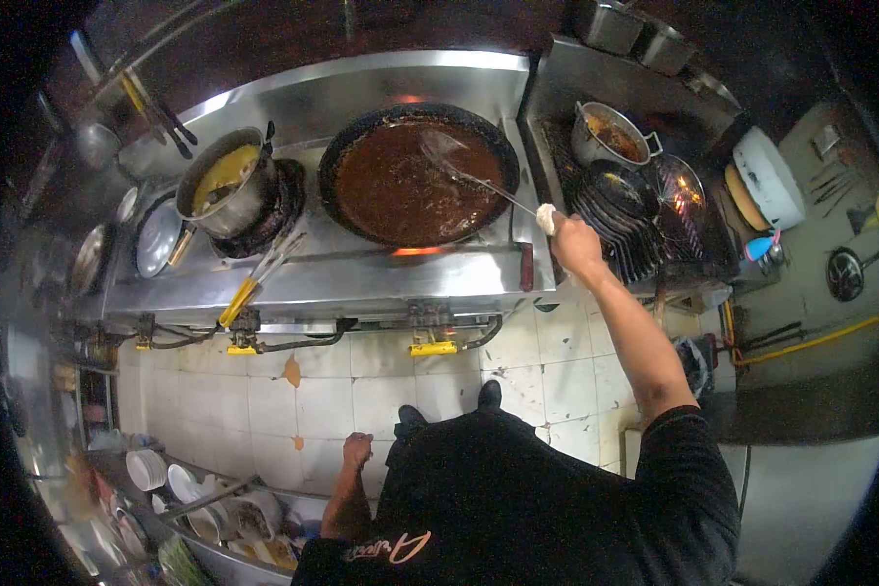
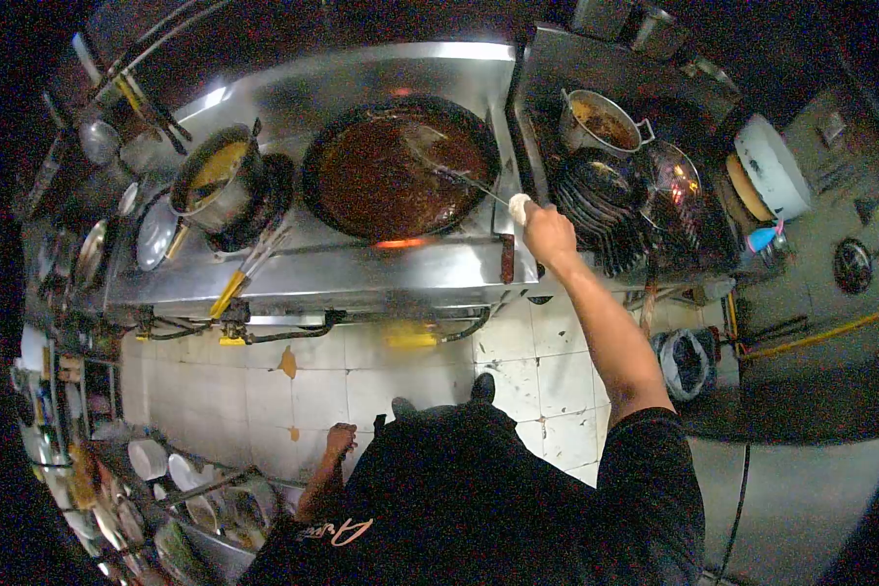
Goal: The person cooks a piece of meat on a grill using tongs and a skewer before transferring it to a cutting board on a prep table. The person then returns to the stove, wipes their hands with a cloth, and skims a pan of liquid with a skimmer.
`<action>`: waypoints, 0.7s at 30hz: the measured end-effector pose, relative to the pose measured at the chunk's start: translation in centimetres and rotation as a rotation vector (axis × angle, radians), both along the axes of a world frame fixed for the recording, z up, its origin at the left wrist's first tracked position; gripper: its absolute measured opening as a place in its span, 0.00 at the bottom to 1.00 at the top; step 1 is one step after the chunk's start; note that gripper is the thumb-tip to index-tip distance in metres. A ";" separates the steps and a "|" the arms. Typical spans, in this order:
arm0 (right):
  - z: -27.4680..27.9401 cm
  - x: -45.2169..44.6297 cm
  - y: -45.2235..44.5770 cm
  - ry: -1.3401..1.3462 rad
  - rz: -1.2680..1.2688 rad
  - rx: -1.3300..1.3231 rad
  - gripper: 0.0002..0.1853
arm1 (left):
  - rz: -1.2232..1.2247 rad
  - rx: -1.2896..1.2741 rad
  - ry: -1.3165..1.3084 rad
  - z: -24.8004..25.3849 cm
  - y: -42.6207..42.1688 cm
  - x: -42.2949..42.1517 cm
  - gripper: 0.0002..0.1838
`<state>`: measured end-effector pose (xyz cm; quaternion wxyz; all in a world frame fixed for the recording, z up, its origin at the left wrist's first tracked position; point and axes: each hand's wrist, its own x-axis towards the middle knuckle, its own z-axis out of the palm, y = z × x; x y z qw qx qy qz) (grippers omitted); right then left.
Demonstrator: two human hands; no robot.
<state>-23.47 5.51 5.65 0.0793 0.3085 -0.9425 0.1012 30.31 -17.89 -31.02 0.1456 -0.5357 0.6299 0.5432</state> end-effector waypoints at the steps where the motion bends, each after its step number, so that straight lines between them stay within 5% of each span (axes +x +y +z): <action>1: -0.6 -0.2 0.1 0.053 0.007 -0.003 0.12 | -0.027 0.017 -0.005 -0.4 -0.4 0.1 0.20; 10: 0.1 2.0 1.0 0.265 0.000 -0.021 0.12 | -0.442 -0.189 0.283 -1.1 -2.4 -0.5 0.18; 14: -0.3 2.6 1.3 0.228 -0.007 -0.021 0.15 | -1.169 -0.826 0.590 0.0 -2.4 -5.9 0.20; 16: 0.1 2.6 1.8 0.193 -0.011 -0.031 0.14 | -0.569 -0.060 0.268 8.6 1.4 -13.0 0.23; 17: -0.5 2.3 2.3 0.203 -0.003 -0.039 0.14 | -0.507 0.068 0.186 12.4 3.2 -16.1 0.26; 21: -1.4 1.3 4.2 0.223 0.093 -0.074 0.13 | -0.785 0.277 0.361 17.7 11.6 -25.9 0.31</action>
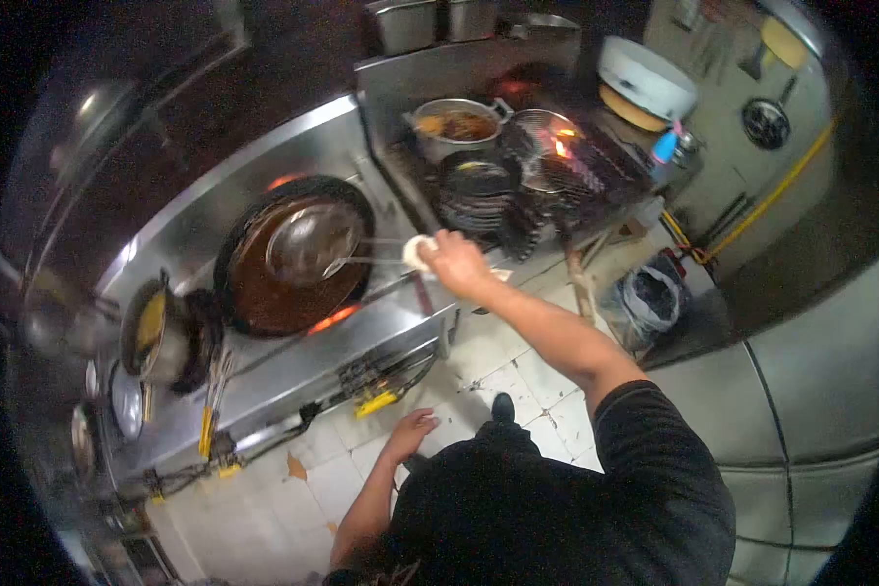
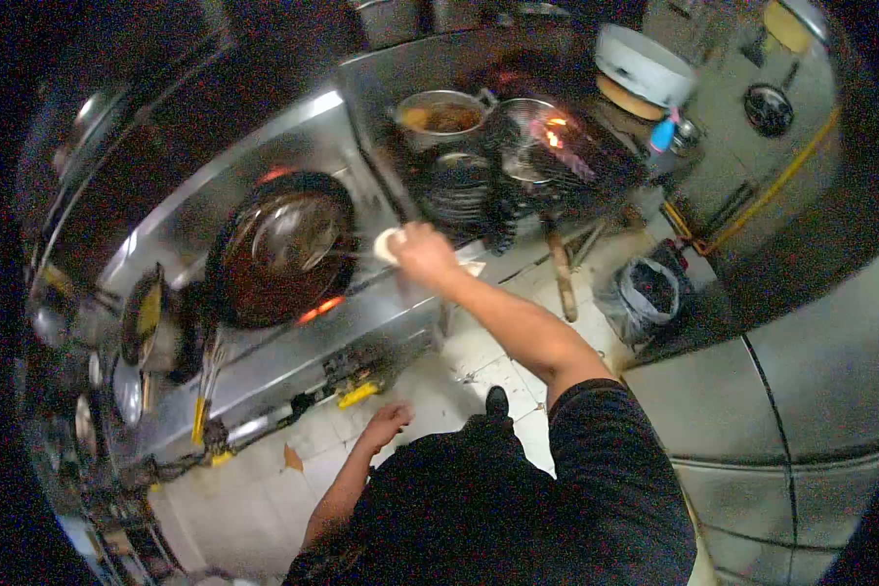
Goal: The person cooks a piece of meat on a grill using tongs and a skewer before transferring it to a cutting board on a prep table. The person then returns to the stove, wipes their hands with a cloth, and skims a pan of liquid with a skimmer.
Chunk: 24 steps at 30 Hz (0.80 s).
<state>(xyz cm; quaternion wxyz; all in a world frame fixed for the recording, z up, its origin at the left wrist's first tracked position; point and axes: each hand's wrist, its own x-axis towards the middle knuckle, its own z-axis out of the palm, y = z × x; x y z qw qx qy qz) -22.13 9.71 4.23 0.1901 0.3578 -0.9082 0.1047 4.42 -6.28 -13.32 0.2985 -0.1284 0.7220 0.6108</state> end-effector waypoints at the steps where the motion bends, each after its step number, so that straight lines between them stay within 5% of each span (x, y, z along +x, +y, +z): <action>1: 0.7 -0.1 0.5 -0.022 0.027 -0.004 0.13 | -0.062 0.060 0.022 1.3 2.5 -2.2 0.31; 3: 1.1 -0.5 1.9 -0.030 0.075 -0.037 0.13 | -0.131 0.102 -0.003 6.8 8.0 -6.2 0.32; 10: 3.2 -3.6 6.6 0.004 0.180 -0.092 0.17 | -0.066 0.226 -0.041 5.9 23.2 -18.1 0.34; 12: 2.8 -4.1 7.5 0.011 0.198 -0.076 0.17 | 0.006 0.189 -0.083 2.1 26.5 -21.5 0.32; 14: 2.4 -4.6 8.2 0.038 0.190 0.011 0.18 | 0.082 0.200 0.169 3.2 29.0 -22.8 0.28; 17: 3.3 -4.8 8.9 0.068 0.183 -0.027 0.17 | 0.087 0.637 0.257 0.9 30.9 -25.7 0.26; 19: 3.2 -4.9 9.1 0.039 0.175 -0.003 0.17 | -0.008 1.014 -0.013 -3.4 31.7 -29.8 0.24; 21: 2.8 -4.8 8.9 0.013 0.177 0.036 0.19 | 0.039 1.004 0.017 -4.8 33.0 -30.8 0.21; 24: 2.5 -5.6 8.3 0.011 0.245 -0.043 0.14 | 0.179 0.589 0.302 -3.3 34.1 -29.9 0.16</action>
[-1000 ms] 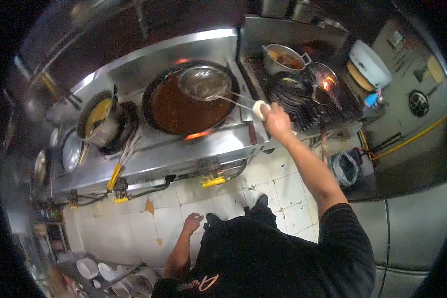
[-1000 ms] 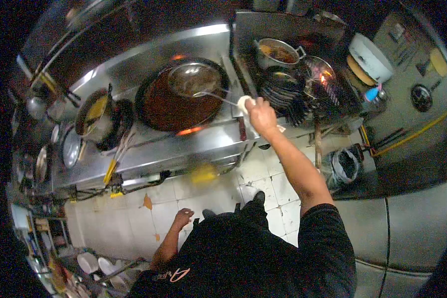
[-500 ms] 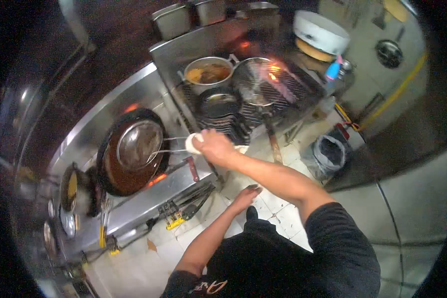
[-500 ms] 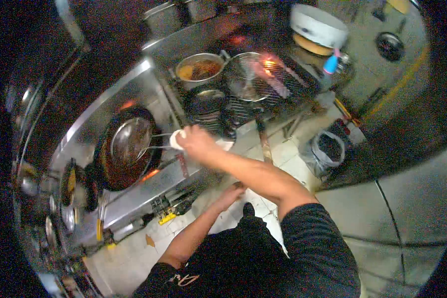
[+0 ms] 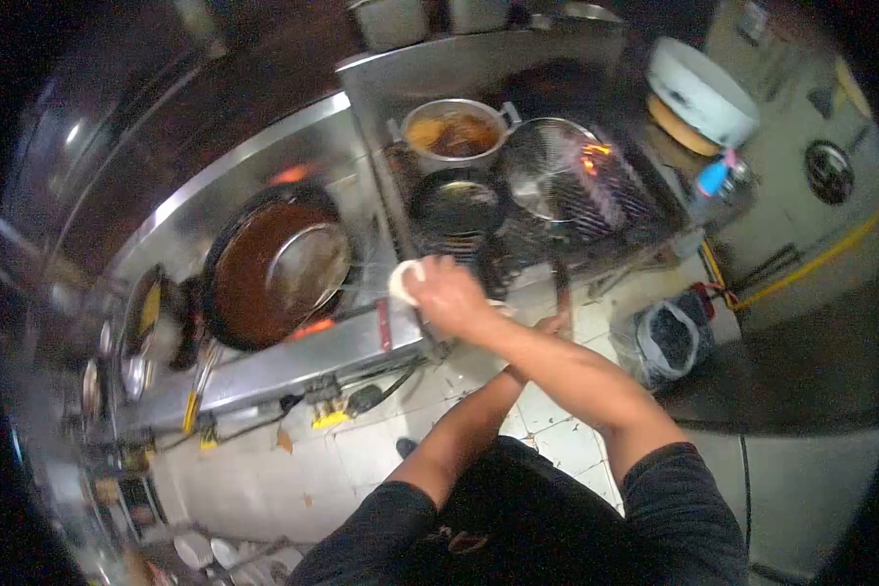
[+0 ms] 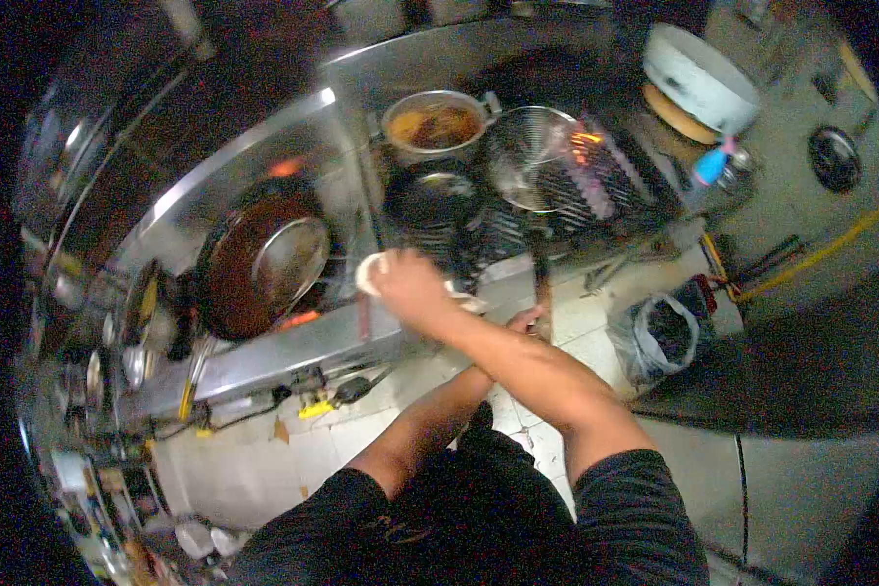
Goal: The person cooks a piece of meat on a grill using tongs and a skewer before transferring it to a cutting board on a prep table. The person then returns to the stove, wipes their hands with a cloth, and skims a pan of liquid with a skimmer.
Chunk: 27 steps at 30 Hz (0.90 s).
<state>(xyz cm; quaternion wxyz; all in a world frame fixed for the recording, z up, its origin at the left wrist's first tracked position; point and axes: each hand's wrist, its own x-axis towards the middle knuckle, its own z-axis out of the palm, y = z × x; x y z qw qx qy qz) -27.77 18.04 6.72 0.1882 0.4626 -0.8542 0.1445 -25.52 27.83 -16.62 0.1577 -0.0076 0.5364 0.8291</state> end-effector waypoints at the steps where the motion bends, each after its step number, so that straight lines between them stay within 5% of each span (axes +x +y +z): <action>1: 0.6 -0.4 0.0 -0.053 0.025 -0.026 0.13 | 0.002 -0.041 -0.004 0.7 0.3 0.0 0.15; 9: 9.5 -4.6 7.4 0.004 -0.145 -0.256 0.17 | 0.019 -0.500 -0.040 9.4 0.4 0.7 0.05; 10: 11.2 -5.5 8.8 0.010 -0.201 -0.279 0.19 | 0.085 -0.121 -0.313 13.8 0.4 1.3 0.04; 15: 18.4 -11.1 17.7 0.201 -0.267 -0.530 0.22 | -0.063 -0.264 -0.128 20.3 -2.0 3.9 0.05; 19: 23.5 -13.2 23.5 -0.277 -0.445 -0.721 0.18 | -0.069 -0.555 0.086 22.7 -6.1 4.5 0.08; 23: 20.5 -18.2 29.0 -0.565 -0.369 -1.041 0.14 | 0.100 -0.566 0.033 24.5 -11.1 5.4 0.09; 25: 15.4 -17.9 28.8 -0.849 -0.436 -1.386 0.14 | 0.234 -0.639 0.000 26.4 -14.5 5.6 0.08; 27: 7.5 -19.0 28.9 -1.010 -0.528 -1.455 0.13 | 0.350 -0.604 -0.013 27.6 -15.6 6.5 0.07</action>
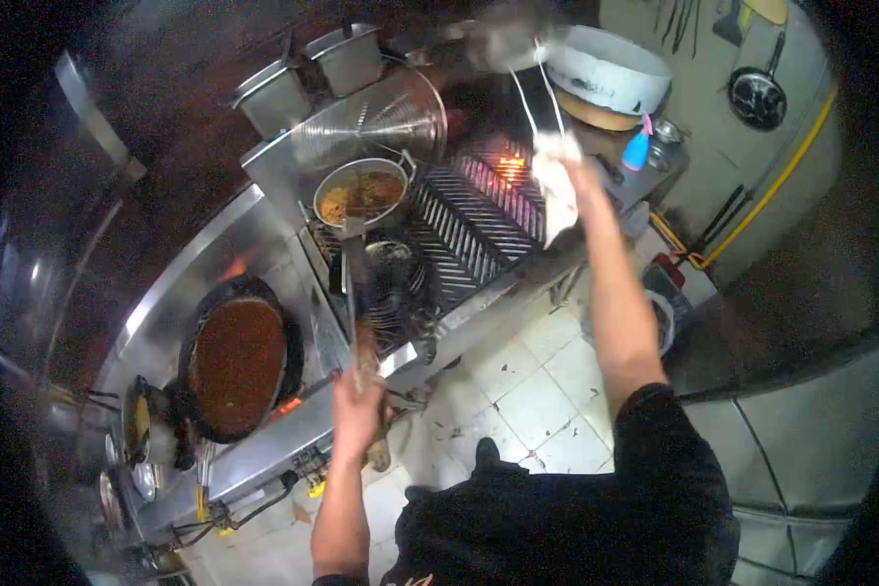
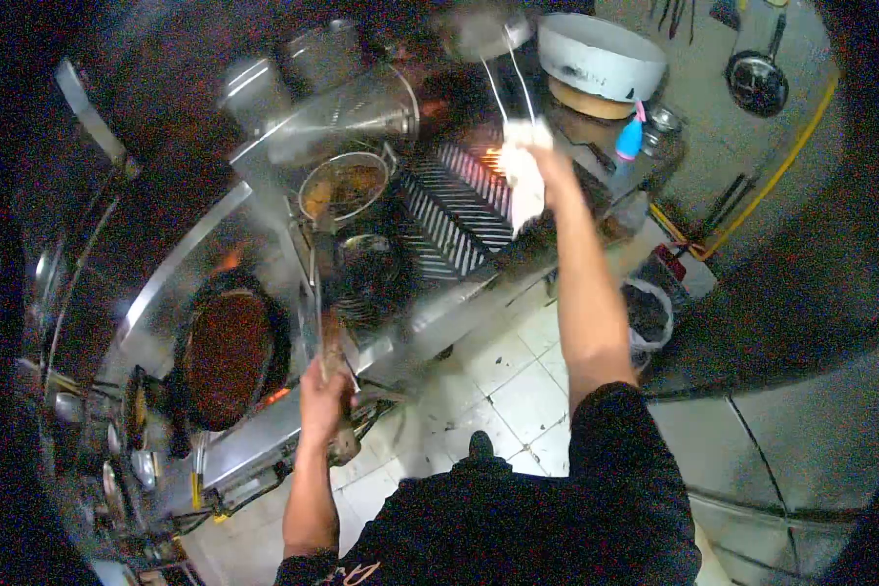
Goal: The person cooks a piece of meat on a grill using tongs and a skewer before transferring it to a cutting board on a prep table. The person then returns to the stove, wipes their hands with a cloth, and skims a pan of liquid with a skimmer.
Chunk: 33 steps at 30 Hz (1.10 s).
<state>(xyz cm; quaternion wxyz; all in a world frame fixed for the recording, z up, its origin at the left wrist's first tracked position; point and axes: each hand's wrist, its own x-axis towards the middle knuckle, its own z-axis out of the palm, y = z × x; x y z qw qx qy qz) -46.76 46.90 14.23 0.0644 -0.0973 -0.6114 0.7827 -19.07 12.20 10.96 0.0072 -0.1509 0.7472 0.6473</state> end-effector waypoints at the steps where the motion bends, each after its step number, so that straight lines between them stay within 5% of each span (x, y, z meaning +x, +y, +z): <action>1: -5.3 -0.2 0.0 -0.072 -0.026 -0.087 0.14 | 0.057 0.016 0.014 0.5 -0.5 0.5 0.06; 4: -19.6 1.1 -1.3 -0.210 0.079 -0.557 0.11 | 0.099 0.032 0.016 2.0 -2.0 1.6 0.06; 6: -22.2 2.3 -2.3 -0.185 0.107 -0.511 0.11 | 0.107 0.081 0.055 2.4 -3.1 2.5 0.07; 10: -18.3 3.0 -3.3 -0.153 0.219 -0.417 0.14 | 0.064 0.113 0.105 3.5 -5.8 5.8 0.10; 15: -7.4 9.7 -9.4 0.079 0.286 0.155 0.25 | 0.073 0.246 0.194 5.1 -7.2 10.2 0.14; 18: -4.3 14.5 -14.6 -0.010 0.462 0.303 0.25 | 0.077 0.328 0.333 4.3 -9.0 13.5 0.15; 19: -2.7 17.2 -17.5 0.140 0.391 0.397 0.22 | 0.082 0.357 0.350 4.4 -9.9 14.9 0.16; 25: -4.4 22.6 -30.1 0.482 0.611 0.833 0.11 | 0.222 0.325 0.451 4.4 -14.8 22.0 0.16; 29: -4.0 26.6 -38.6 0.326 0.919 0.926 0.13 | 0.337 0.285 0.420 3.8 -18.7 26.6 0.16; 33: -5.9 29.6 -45.6 0.304 1.148 0.728 0.17 | 0.414 0.214 0.347 2.6 -22.3 30.4 0.15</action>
